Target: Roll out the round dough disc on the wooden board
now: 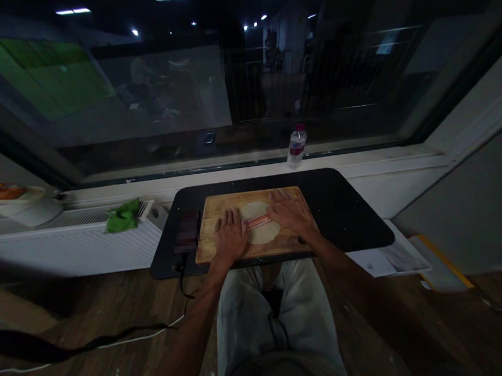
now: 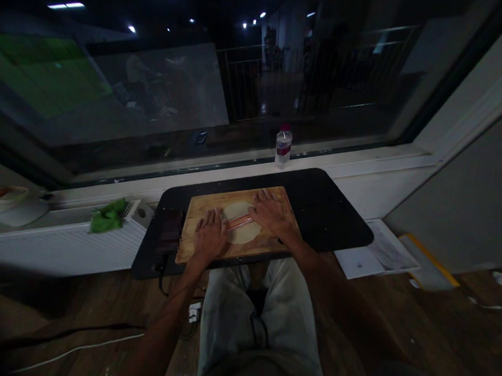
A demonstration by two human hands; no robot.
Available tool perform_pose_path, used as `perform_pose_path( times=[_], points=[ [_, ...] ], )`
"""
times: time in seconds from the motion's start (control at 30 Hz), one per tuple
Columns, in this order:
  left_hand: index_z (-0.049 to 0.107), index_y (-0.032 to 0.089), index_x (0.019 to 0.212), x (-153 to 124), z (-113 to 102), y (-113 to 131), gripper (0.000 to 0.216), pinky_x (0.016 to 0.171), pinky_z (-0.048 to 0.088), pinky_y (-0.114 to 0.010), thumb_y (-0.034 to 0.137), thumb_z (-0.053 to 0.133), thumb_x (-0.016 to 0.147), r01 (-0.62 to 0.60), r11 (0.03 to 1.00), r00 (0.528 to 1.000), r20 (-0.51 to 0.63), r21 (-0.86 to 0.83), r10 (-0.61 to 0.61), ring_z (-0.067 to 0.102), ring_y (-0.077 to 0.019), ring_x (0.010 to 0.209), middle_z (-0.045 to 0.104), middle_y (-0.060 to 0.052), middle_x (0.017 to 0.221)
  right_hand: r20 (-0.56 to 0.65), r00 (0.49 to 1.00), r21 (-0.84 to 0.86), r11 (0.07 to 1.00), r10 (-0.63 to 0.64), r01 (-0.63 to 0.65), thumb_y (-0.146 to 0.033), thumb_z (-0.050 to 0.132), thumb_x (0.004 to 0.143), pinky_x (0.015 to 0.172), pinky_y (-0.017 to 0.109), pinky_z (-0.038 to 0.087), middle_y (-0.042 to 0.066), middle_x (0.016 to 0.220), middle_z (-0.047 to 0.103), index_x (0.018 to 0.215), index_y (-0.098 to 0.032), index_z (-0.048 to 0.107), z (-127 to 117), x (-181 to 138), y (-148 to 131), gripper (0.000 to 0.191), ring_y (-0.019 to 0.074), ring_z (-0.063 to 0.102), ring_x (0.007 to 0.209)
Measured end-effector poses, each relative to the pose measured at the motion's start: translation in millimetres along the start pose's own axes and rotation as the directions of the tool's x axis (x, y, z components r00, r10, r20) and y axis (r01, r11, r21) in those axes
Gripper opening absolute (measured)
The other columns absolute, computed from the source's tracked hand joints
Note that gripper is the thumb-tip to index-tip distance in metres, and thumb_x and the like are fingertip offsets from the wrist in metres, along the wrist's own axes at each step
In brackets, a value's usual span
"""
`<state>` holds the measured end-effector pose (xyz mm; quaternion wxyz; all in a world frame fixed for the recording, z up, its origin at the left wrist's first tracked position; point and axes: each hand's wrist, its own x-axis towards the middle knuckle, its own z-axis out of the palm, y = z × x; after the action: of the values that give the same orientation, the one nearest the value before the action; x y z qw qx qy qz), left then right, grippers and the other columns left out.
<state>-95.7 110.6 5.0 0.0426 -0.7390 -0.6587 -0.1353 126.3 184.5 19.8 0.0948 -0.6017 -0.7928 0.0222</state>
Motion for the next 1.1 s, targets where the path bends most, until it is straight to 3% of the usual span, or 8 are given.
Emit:
perform_pose_path(
  times=[0.17,0.3,0.43,0.67,0.93,1.1],
  points=[
    [0.049,0.005,0.168,-39.1,7.0,17.9,0.061,0.131,0.043,-0.056,0.035,0.033,0.117,-0.032,0.999,0.993,-0.112,-0.041,0.027,0.055,-0.0371,0.159,0.06,-0.026,0.166,-0.066,0.997,0.013,0.999,0.037,-0.037,-0.04,0.043,0.114,0.139,0.052,0.024,0.021,0.171,0.056,0.16,-0.009,0.063,2.5,-32.0,-0.4,0.059,0.0344,0.04,0.167],
    [0.049,0.006,0.169,-64.5,5.5,27.5,0.06,0.133,0.042,-0.055,0.032,0.038,0.116,-0.063,0.996,0.991,-0.125,-0.065,0.055,0.055,-0.0364,0.159,0.056,-0.024,0.17,-0.105,0.992,0.003,0.998,0.066,-0.066,-0.041,0.044,0.114,0.14,0.055,0.02,0.02,0.17,0.057,0.161,-0.01,0.062,3.3,-48.9,-3.1,0.058,0.0349,0.039,0.167],
    [0.051,0.01,0.169,-77.1,-0.8,34.2,0.057,0.135,0.04,-0.055,0.029,0.039,0.117,-0.095,0.992,0.991,-0.099,-0.082,0.087,0.054,-0.0344,0.16,0.058,-0.019,0.17,-0.18,0.979,0.019,0.996,0.092,-0.09,-0.036,0.044,0.113,0.139,0.06,0.022,0.022,0.169,0.058,0.161,-0.007,0.061,4.4,-61.4,-9.1,0.059,0.037,0.04,0.166],
    [0.057,0.012,0.164,-92.6,-4.4,40.4,0.053,0.137,0.037,-0.057,0.025,0.038,0.116,-0.142,0.987,0.98,-0.151,-0.076,0.129,0.053,-0.0337,0.16,0.059,-0.016,0.17,-0.286,0.948,0.06,0.99,0.14,-0.128,-0.037,0.044,0.112,0.136,0.066,0.025,0.024,0.168,0.059,0.163,-0.007,0.059,15.3,-88.6,-8.0,0.061,0.0395,0.041,0.165],
    [0.061,0.015,0.161,-84.1,-1.4,33.6,0.051,0.138,0.035,-0.059,0.029,0.039,0.117,-0.184,0.974,0.967,-0.205,-0.133,0.155,0.051,-0.0332,0.162,0.061,-0.014,0.169,-0.451,0.879,0.073,0.988,0.154,-0.136,-0.041,0.04,0.117,0.136,0.068,0.025,0.024,0.161,0.065,0.16,-0.008,0.062,31.9,-131.9,-8.8,0.058,0.0398,0.046,0.162],
    [0.065,0.017,0.156,-62.3,3.1,21.5,0.05,0.138,0.034,-0.059,0.035,0.039,0.118,-0.234,0.959,0.962,-0.177,-0.159,0.206,0.051,-0.0336,0.162,0.062,-0.013,0.168,-0.471,0.875,0.071,0.994,0.111,-0.087,-0.04,0.043,0.117,0.137,0.068,0.023,0.02,0.164,0.064,0.162,-0.012,0.06,36.6,-149.4,-10.3,0.055,0.038,0.039,0.167]
  ],
)
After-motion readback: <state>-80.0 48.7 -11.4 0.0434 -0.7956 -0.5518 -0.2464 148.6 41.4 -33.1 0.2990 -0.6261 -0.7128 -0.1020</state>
